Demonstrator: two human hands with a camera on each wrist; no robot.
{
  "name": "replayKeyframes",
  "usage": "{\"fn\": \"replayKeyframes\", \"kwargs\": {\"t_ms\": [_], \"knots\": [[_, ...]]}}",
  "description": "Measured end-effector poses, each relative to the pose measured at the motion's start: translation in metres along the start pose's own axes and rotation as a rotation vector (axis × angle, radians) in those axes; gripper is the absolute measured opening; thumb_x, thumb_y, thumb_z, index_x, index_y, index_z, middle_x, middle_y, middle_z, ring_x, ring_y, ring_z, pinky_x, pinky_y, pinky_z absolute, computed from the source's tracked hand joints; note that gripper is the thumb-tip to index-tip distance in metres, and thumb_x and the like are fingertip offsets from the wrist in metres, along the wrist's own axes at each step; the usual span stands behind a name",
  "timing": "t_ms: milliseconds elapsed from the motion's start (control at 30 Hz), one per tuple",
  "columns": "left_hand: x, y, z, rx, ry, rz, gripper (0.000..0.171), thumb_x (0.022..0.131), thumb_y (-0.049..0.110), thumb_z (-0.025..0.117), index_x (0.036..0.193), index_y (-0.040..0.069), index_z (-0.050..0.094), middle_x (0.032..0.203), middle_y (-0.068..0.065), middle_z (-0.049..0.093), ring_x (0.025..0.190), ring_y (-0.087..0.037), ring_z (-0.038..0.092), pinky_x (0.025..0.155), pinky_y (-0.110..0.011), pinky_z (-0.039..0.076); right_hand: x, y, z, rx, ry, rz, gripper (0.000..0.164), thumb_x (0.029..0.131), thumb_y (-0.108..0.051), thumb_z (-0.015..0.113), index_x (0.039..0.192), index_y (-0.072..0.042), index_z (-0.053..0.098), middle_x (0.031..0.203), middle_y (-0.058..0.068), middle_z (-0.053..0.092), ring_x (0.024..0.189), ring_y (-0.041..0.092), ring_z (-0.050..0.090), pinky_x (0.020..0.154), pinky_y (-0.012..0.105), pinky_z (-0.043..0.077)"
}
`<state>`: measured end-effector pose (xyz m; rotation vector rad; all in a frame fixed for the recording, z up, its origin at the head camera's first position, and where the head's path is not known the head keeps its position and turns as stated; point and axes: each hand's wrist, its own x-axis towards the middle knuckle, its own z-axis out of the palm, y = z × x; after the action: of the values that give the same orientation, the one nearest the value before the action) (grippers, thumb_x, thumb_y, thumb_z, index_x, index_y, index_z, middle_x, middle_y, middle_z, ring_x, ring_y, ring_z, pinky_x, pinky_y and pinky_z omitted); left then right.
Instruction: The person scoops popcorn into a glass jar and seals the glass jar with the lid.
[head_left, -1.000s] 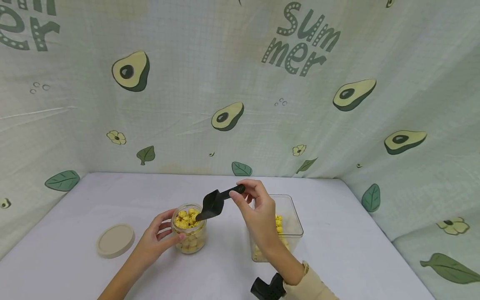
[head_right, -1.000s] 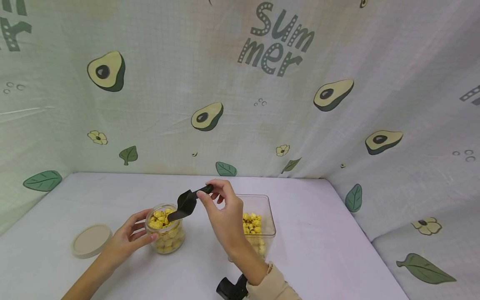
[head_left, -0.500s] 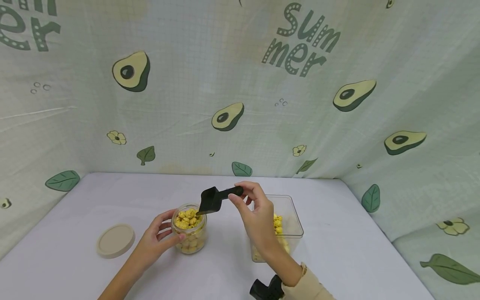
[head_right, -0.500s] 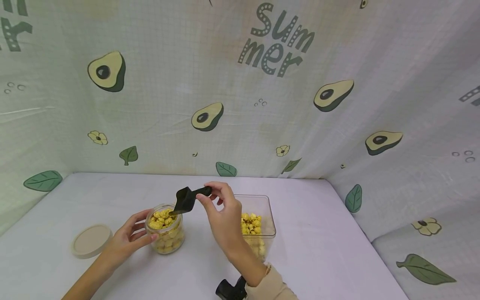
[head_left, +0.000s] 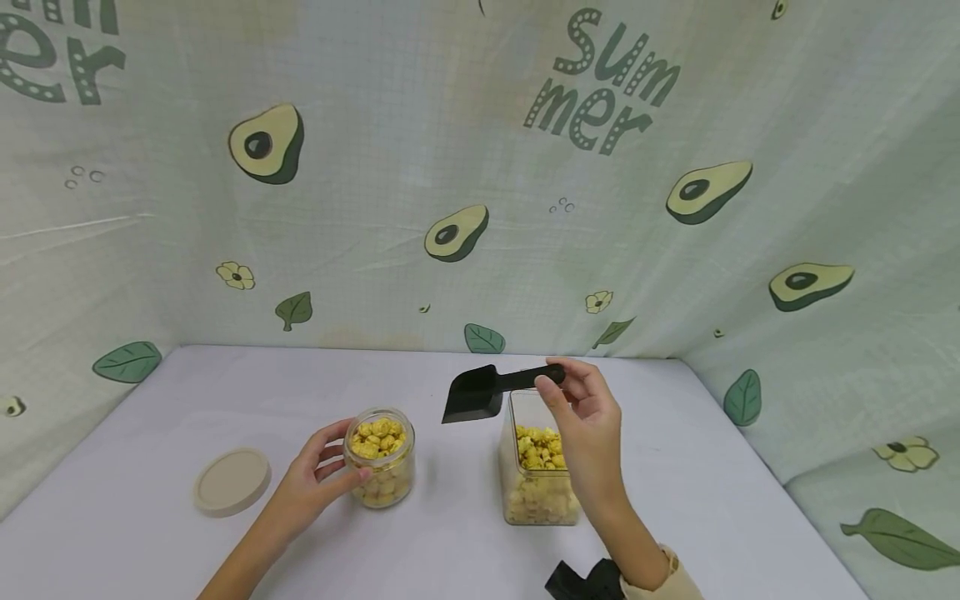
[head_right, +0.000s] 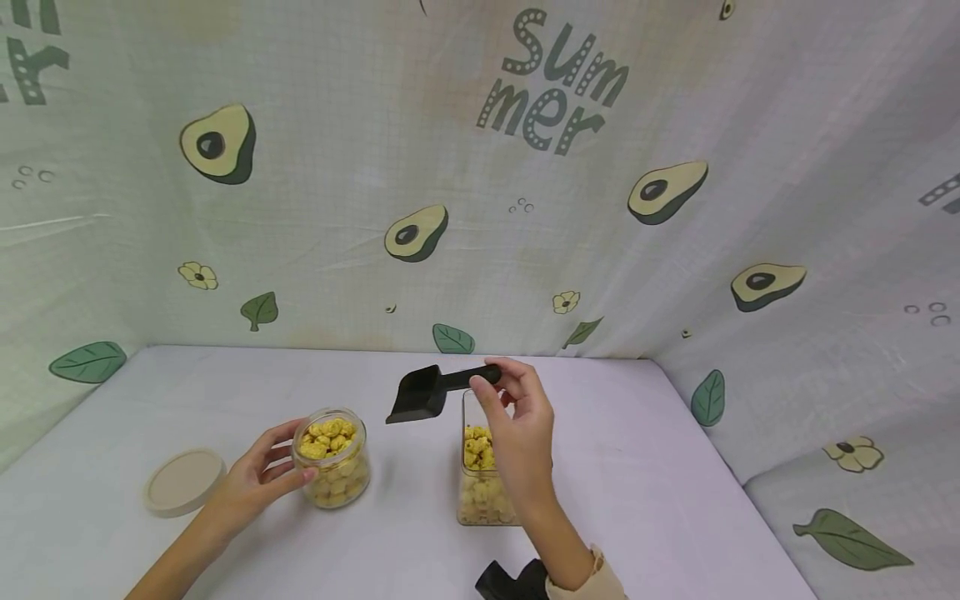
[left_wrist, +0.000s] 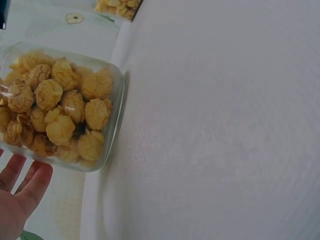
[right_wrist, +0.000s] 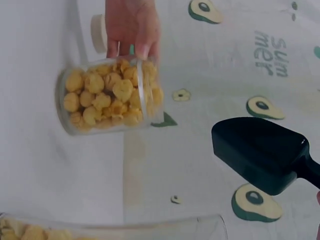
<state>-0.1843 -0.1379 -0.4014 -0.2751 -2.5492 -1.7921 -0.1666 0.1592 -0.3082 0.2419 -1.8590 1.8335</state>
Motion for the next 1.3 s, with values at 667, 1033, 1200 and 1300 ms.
{"fn": "replayKeyframes", "kwargs": {"t_ms": [667, 1033, 1200, 1300], "knots": [[-0.001, -0.003, -0.001, -0.021, -0.018, -0.015, 0.066, 0.082, 0.02, 0.071, 0.138, 0.011, 0.037, 0.141, -0.008, 0.037, 0.109, -0.005, 0.043, 0.092, -0.01, 0.043, -0.003, 0.014, -0.079, 0.004, 0.238, 0.126, 0.028, 0.088, 0.0, 0.059, 0.115, 0.001, 0.055, 0.091, -0.004, 0.067, 0.087, 0.007, 0.059, 0.081, 0.012, 0.05], [-0.001, -0.005, -0.001, -0.007, -0.01, 0.007, 0.066, 0.082, 0.02, 0.071, 0.138, 0.011, 0.037, 0.141, -0.008, 0.038, 0.109, -0.004, 0.043, 0.093, -0.012, 0.043, -0.011, 0.033, -0.09, -0.161, 0.142, 0.148, 0.028, 0.089, -0.001, 0.059, 0.116, 0.001, 0.056, 0.086, -0.012, 0.067, 0.083, 0.002, 0.057, 0.078, 0.008, 0.047], [-0.001, -0.005, -0.001, -0.008, -0.007, 0.013, 0.066, 0.082, 0.02, 0.071, 0.138, 0.01, 0.038, 0.14, -0.008, 0.038, 0.108, -0.004, 0.044, 0.093, -0.011, 0.044, -0.013, 0.039, -0.088, -0.33, 0.105, 0.112, 0.028, 0.089, -0.007, 0.061, 0.117, -0.002, 0.057, 0.085, -0.016, 0.066, 0.082, 0.006, 0.053, 0.072, 0.011, 0.044], [-0.001, -0.004, -0.001, -0.01, -0.006, 0.017, 0.066, 0.082, 0.02, 0.071, 0.138, 0.01, 0.038, 0.14, -0.009, 0.038, 0.108, -0.004, 0.043, 0.092, -0.011, 0.044, -0.013, 0.044, -0.087, -0.422, 0.08, 0.103, 0.026, 0.088, -0.01, 0.063, 0.114, -0.005, 0.059, 0.085, -0.018, 0.064, 0.082, 0.005, 0.052, 0.071, 0.012, 0.043]]}}
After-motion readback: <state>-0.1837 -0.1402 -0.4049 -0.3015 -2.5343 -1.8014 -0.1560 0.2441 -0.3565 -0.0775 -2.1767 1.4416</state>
